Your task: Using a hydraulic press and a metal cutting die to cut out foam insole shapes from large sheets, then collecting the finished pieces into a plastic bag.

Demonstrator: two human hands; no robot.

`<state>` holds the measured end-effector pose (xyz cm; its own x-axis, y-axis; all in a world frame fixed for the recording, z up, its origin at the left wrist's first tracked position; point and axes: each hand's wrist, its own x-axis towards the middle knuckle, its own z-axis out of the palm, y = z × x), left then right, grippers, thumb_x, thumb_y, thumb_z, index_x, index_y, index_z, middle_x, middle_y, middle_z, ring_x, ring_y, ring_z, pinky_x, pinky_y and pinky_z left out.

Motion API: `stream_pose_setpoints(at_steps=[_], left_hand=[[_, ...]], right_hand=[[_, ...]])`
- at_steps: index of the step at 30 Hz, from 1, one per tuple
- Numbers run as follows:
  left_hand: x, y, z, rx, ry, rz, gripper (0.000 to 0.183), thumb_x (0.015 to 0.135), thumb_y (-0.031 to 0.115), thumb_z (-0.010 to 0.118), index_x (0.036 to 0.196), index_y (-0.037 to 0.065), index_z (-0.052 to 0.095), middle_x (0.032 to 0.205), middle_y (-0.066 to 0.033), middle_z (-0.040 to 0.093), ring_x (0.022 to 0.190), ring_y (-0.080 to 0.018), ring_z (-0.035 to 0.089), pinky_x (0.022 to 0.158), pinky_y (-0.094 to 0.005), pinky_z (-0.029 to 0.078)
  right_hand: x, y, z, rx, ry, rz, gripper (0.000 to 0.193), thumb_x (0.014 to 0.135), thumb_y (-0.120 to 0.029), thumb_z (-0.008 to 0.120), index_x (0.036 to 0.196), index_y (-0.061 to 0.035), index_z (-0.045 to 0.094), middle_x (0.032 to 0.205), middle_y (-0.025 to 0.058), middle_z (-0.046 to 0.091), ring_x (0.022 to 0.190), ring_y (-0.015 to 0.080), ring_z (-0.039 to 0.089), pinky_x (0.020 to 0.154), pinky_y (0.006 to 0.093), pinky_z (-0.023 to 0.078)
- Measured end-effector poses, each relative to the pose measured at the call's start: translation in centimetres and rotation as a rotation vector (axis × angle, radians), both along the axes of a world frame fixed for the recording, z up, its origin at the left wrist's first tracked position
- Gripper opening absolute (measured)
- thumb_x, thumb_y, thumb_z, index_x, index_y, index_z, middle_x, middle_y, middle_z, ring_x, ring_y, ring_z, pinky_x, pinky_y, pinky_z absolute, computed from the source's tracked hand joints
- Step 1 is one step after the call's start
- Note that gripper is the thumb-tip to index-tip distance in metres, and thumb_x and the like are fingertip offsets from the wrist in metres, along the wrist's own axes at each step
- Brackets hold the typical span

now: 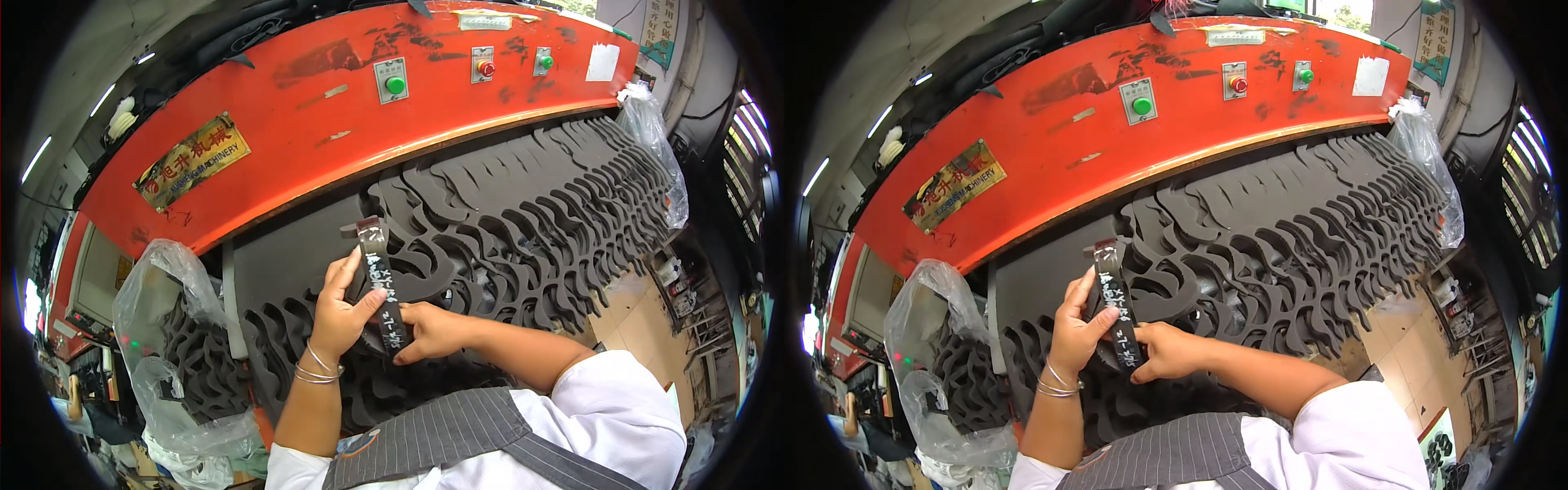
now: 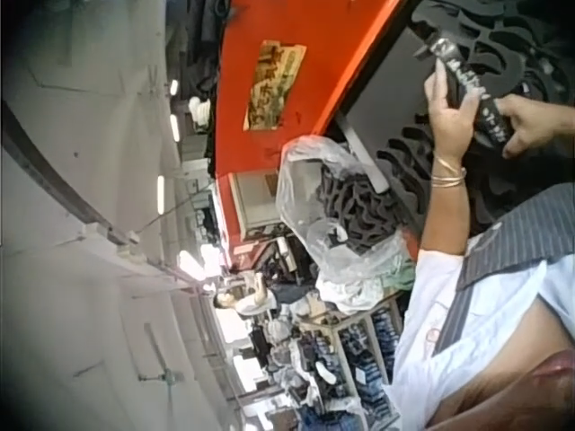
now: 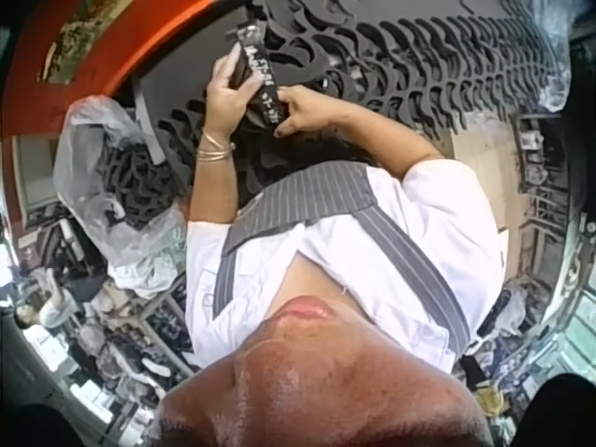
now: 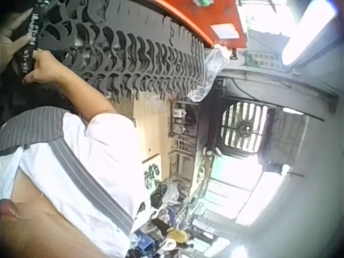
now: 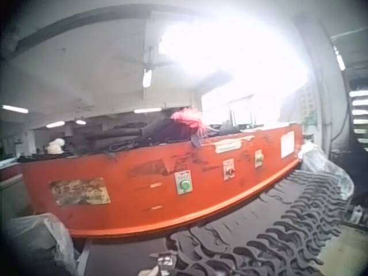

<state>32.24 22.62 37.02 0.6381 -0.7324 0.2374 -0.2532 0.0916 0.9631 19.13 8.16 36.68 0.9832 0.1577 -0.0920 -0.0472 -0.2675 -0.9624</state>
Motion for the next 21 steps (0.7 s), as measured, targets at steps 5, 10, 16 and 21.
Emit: stream_pose_setpoints(at_steps=[5, 10, 16, 21], left_hand=[[3.3, 0.3, 1.7, -0.039, 0.082, -0.084, 0.07, 0.076, 0.017, 0.08, 0.134, -0.003, 0.047, 0.125, -0.0092, 0.058, 0.113, -0.0153, 0.054, 0.1, -0.0284, 0.04], [7.5, -2.1, -1.8, 0.181, -0.075, 0.146, 0.043, 0.071, 0.012, 0.076, 0.112, 0.005, 0.065, 0.136, -0.0206, 0.046, 0.129, -0.0245, 0.043, 0.103, -0.0335, 0.038], [10.3, -8.3, -4.7, 0.513, -0.075, -0.158, 0.045, 0.068, 0.03, 0.079, 0.108, 0.013, 0.069, 0.152, -0.0305, 0.017, 0.146, -0.0368, 0.004, 0.114, -0.0446, 0.014], [11.1, -12.6, -5.0, 0.521, -0.119, -0.195, 0.038, 0.066, 0.031, 0.082, 0.091, 0.005, 0.07, 0.102, -0.0105, 0.057, 0.099, -0.0225, 0.056, 0.086, -0.0323, 0.046]], right_hand=[[-0.4, -3.8, 3.2, 0.422, 0.182, 0.056, 0.054, 0.062, -0.002, 0.078, 0.113, -0.0033, 0.06, 0.091, -0.0021, 0.056, 0.085, 0.0074, 0.053, 0.075, 0.0241, 0.045], [-1.4, -6.4, 4.6, 0.42, 0.197, -0.094, 0.044, 0.061, -0.004, 0.078, 0.1, -0.0039, 0.057, 0.079, -0.0022, 0.053, 0.072, 0.0067, 0.052, 0.061, 0.0237, 0.044], [-4.3, -6.6, 1.4, 0.506, 0.228, -0.296, 0.049, 0.06, -0.007, 0.078, 0.104, -0.0058, 0.057, 0.085, -0.0022, 0.051, 0.075, 0.0082, 0.05, 0.063, 0.0238, 0.043], [-6.8, -7.7, 1.9, 0.519, 0.191, -0.521, 0.056, 0.058, -0.007, 0.076, 0.11, -0.0057, 0.055, 0.094, -0.0015, 0.051, 0.08, 0.0093, 0.049, 0.065, 0.0227, 0.042]])
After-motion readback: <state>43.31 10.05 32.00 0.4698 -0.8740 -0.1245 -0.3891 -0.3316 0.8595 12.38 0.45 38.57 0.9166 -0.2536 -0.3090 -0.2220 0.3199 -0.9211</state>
